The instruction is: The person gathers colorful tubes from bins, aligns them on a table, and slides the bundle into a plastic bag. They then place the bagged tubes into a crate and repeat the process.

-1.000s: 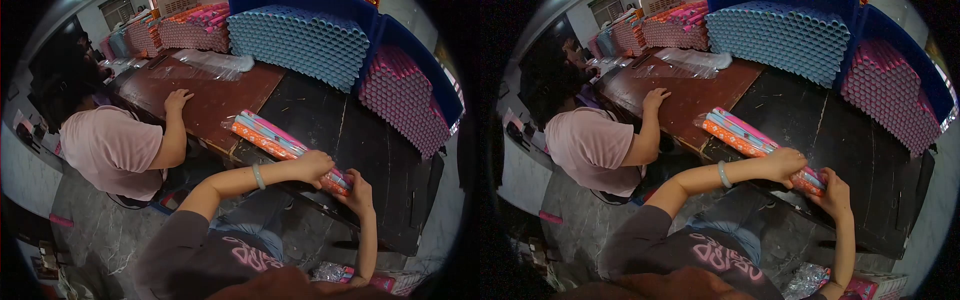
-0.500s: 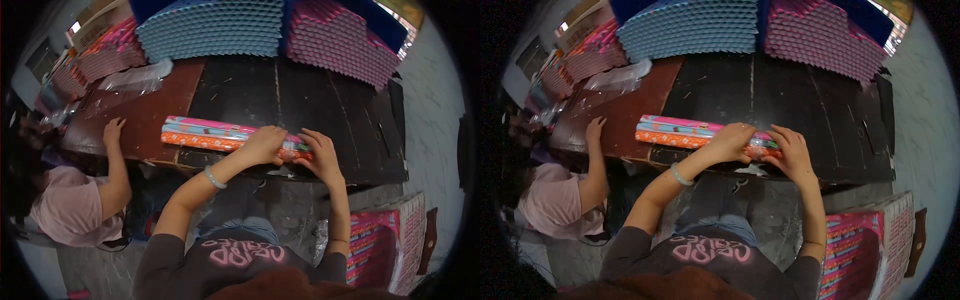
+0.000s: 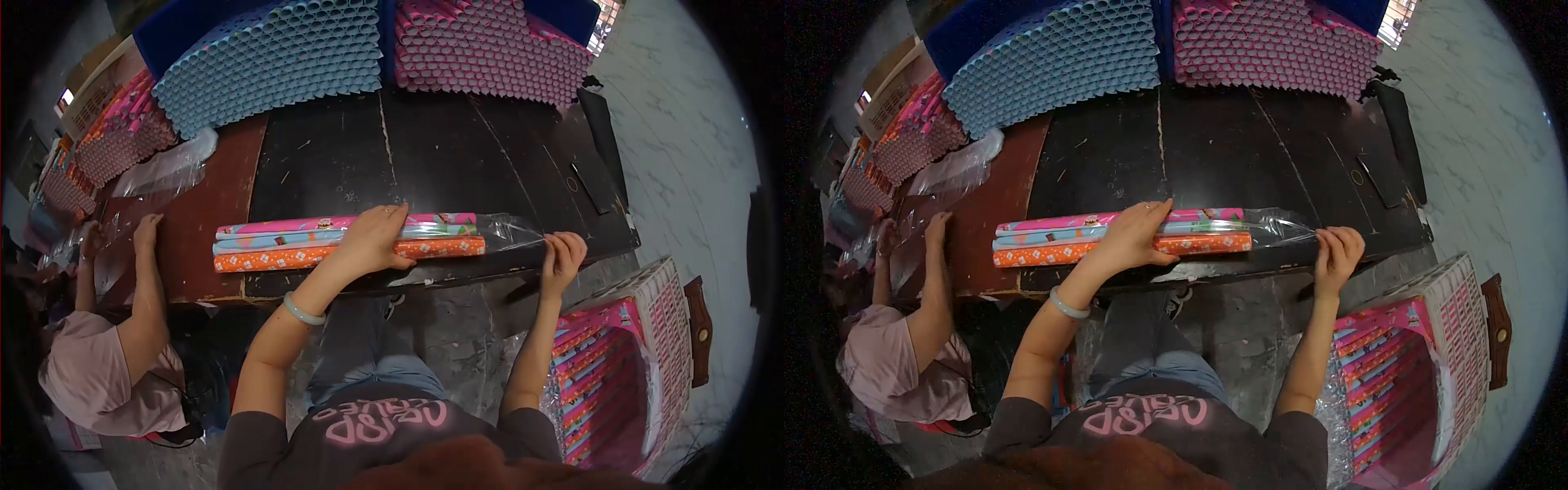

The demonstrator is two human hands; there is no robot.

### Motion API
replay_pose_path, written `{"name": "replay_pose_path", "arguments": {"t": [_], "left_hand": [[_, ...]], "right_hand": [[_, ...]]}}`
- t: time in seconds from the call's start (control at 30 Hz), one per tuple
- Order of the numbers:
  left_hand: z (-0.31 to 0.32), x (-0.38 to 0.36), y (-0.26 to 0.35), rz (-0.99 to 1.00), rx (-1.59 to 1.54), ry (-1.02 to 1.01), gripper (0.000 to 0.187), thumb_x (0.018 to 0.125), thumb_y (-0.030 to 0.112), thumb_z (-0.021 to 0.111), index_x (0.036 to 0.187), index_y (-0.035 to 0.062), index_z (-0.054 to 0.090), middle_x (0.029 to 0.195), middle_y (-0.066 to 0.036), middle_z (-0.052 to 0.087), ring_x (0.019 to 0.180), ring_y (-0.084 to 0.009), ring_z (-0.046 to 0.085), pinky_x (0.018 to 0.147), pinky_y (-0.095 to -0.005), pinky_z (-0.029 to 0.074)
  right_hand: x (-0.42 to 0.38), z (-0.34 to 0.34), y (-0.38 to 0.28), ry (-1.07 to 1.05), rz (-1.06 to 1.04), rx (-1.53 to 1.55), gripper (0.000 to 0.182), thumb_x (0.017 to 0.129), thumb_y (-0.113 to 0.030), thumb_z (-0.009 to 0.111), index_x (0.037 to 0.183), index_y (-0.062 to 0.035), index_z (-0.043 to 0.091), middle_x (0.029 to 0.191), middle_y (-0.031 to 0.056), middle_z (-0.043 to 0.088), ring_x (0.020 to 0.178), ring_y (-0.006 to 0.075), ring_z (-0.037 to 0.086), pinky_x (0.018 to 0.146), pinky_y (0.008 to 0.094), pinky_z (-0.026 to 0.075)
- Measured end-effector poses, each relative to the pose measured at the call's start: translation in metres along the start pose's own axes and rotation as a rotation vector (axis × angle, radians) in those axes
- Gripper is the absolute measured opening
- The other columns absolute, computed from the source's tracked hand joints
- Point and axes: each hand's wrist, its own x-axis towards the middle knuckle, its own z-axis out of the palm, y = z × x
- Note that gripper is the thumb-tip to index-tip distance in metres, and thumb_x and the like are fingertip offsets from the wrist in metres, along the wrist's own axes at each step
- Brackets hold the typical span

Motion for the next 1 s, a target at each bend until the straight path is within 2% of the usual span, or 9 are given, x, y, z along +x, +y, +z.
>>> {"name": "replay_pose_path", "arguments": {"t": [0.07, 0.17, 0.27, 0.33, 0.53, 0.6, 0.73, 0.77, 1.0], "left_hand": [[0.0, 0.0, 0.004, 0.05, -0.007, -0.038, 0.088, 0.059, 0.035, 0.085, 0.126, -0.0081, 0.048, 0.118, -0.022, 0.059, 0.111, -0.0358, 0.056, 0.094, -0.041, 0.046], [0.0, 0.002, 0.008, 0.033, 0.017, -0.034, 0.093, 0.059, 0.041, 0.085, 0.127, -0.0082, 0.047, 0.122, -0.023, 0.057, 0.117, -0.0366, 0.053, 0.101, -0.0426, 0.042], [-0.013, -0.006, 0.016, 0.157, 0.167, 0.109, 0.096, 0.061, 0.049, 0.083, 0.129, -0.0081, 0.046, 0.128, -0.024, 0.054, 0.123, -0.0371, 0.049, 0.108, -0.0454, 0.036], [-0.037, -0.017, 0.015, 0.08, 0.114, 0.145, 0.093, 0.068, 0.052, 0.077, 0.13, -0.0085, 0.045, 0.131, -0.024, 0.052, 0.127, -0.0366, 0.046, 0.111, -0.0475, 0.03], [-0.055, -0.06, -0.035, -0.056, 0.242, 0.09, 0.063, 0.087, 0.041, 0.064, 0.126, -0.0068, 0.052, 0.128, -0.023, 0.056, 0.125, -0.0366, 0.049, 0.109, -0.0468, 0.034], [-0.048, -0.068, -0.041, -0.103, 0.23, -0.027, 0.062, 0.092, 0.041, 0.057, 0.129, -0.0077, 0.049, 0.133, -0.024, 0.052, 0.128, -0.0366, 0.047, 0.11, -0.0468, 0.033], [-0.037, -0.073, -0.041, -0.077, 0.343, 0.021, 0.063, 0.095, 0.042, 0.049, 0.132, -0.0096, 0.045, 0.137, -0.025, 0.048, 0.131, -0.0352, 0.044, 0.112, -0.0463, 0.03], [-0.036, -0.073, -0.04, -0.074, 0.339, 0.036, 0.063, 0.095, 0.042, 0.049, 0.131, -0.0092, 0.046, 0.137, -0.025, 0.048, 0.131, -0.035, 0.044, 0.112, -0.0462, 0.03], [-0.031, -0.076, -0.032, -0.068, 0.284, 0.134, 0.06, 0.092, 0.042, 0.055, 0.126, -0.007, 0.052, 0.131, -0.023, 0.054, 0.125, -0.0341, 0.05, 0.106, -0.046, 0.037]], "right_hand": [[-0.011, -0.004, 0.008, -0.002, 0.072, -0.038, 0.009, 0.083, 0.003, 0.063, 0.089, -0.0028, 0.066, 0.094, 0.0079, 0.066, 0.09, 0.0234, 0.061, 0.084, 0.0353, 0.045], [-0.028, 0.014, 0.008, 0.036, 0.638, 0.544, 0.019, 0.099, -0.007, 0.051, 0.117, -0.0016, 0.052, 0.106, 0.0108, 0.067, 0.096, 0.0133, 0.061, 0.088, 0.0249, 0.044], [-0.02, -0.005, 0.027, -0.138, 0.879, 0.825, 0.019, 0.101, -0.011, 0.046, 0.117, -0.0021, 0.049, 0.105, 0.0105, 0.068, 0.092, 0.0102, 0.061, 0.079, 0.0229, 0.045], [-0.014, -0.014, 0.044, -0.538, 0.817, 0.822, 0.015, 0.1, -0.009, 0.048, 0.112, -0.0021, 0.052, 0.104, 0.0095, 0.068, 0.09, 0.0097, 0.061, 0.075, 0.0224, 0.045], [0.027, -0.005, 0.049, -0.742, 0.836, 1.105, 0.011, 0.094, -0.007, 0.058, 0.103, -0.0005, 0.06, 0.107, 0.0127, 0.069, 0.1, 0.0153, 0.064, 0.087, 0.0279, 0.05], [0.038, 0.002, 0.05, -1.053, 0.841, 1.214, 0.014, 0.093, -0.007, 0.059, 0.104, 0.0011, 0.063, 0.109, 0.0124, 0.069, 0.102, 0.017, 0.065, 0.085, 0.0291, 0.052], [0.061, 0.016, 0.033, -1.279, 0.975, 0.921, 0.026, 0.093, -0.013, 0.062, 0.114, 0.0017, 0.065, 0.1, 0.0069, 0.071, 0.063, 0.0055, 0.054, 0.054, 0.0202, 0.043], [0.06, 0.021, 0.026, -1.281, 0.95, 0.91, 0.029, 0.094, -0.016, 0.061, 0.117, 0.0017, 0.065, 0.09, 0.0039, 0.069, 0.053, 0.0031, 0.04, 0.045, 0.0202, 0.031], [0.038, 0.05, 0.026, -1.134, 0.987, 0.857, 0.025, 0.095, -0.014, 0.059, 0.113, 0.0014, 0.065, 0.069, -0.0023, 0.056, 0.05, 0.0023, 0.041, 0.043, 0.0199, 0.03]]}}
